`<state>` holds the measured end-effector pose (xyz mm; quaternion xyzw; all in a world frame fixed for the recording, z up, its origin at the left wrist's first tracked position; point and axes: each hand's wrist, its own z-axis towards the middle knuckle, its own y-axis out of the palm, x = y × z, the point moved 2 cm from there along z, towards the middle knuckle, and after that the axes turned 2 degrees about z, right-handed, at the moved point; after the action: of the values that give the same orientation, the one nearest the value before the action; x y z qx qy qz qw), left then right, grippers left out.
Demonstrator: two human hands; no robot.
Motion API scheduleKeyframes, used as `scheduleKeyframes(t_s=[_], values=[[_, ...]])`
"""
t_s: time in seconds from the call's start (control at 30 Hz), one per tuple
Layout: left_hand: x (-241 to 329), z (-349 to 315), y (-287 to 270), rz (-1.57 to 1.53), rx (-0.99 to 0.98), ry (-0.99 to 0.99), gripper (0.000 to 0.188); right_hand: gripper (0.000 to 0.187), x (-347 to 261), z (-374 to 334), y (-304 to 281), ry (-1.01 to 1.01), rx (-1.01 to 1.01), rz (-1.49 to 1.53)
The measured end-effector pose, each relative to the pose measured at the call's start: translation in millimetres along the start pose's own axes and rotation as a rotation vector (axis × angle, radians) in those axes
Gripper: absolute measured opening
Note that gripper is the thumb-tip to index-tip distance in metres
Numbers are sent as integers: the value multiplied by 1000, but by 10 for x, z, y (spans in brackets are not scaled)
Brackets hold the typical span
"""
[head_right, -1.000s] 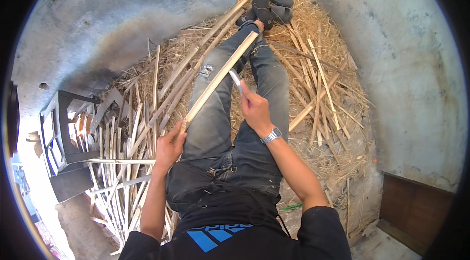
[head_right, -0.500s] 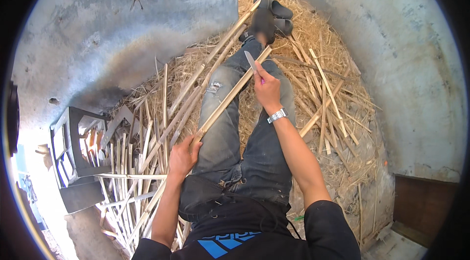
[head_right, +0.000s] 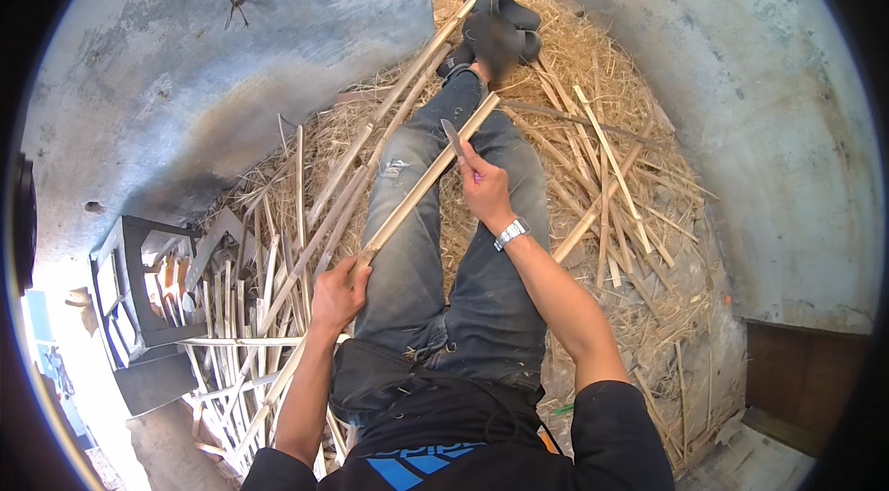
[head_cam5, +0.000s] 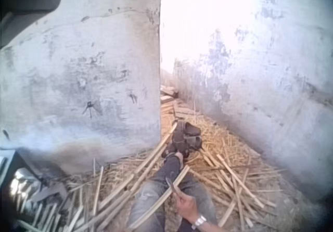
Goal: The person shaves a thin strip of wood using a small knife while sitting on the floor among wood shavings.
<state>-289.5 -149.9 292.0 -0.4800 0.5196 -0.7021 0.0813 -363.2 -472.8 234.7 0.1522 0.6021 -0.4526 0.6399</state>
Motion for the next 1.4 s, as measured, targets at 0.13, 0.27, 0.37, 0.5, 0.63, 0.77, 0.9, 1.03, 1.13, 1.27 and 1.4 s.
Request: scheduleKeyframes(t_s=[0.13, 0.27, 0.37, 0.5, 0.63, 0.77, 0.9, 1.03, 1.13, 1.27, 1.4], values=[[-41, -9, 26, -40, -10, -12, 26, 35, -33, -148, -26, 33, -50, 33], [-74, -23, 27, -82, -38, -64, 28, 36, -55, -244, -17, 88, -98, 102], [-57, -30, -30, -148, -52, -71, 31, 36, 11, -212, -64, 149, -160, 222], [-38, -104, -286, -260, -214, -176, 33, 37, 61, -161, -195, 103, -127, 182], [-332, -312, -444, -364, -436, -351, 29, 29, 2, -202, -223, 257, -19, 258], [-258, -376, -335, -428, -401, -306, 25, 41, -14, -316, -250, 623, -133, 423], [-23, -253, -237, -361, -338, -272, 27, 49, -31, -435, -262, 928, -243, 1184], [58, -146, -171, -289, -260, -258, 28, 48, -65, -560, -261, 456, -106, 529], [149, -128, -188, -254, -235, -294, 28, 45, -574, -749, -125, 116, -274, 7], [135, -134, -134, -104, -134, -168, 30, 42, -771, -769, -56, 92, -485, 21], [262, -125, -175, -16, -147, -167, 29, 56, -840, -766, 14, 72, -553, -169]])
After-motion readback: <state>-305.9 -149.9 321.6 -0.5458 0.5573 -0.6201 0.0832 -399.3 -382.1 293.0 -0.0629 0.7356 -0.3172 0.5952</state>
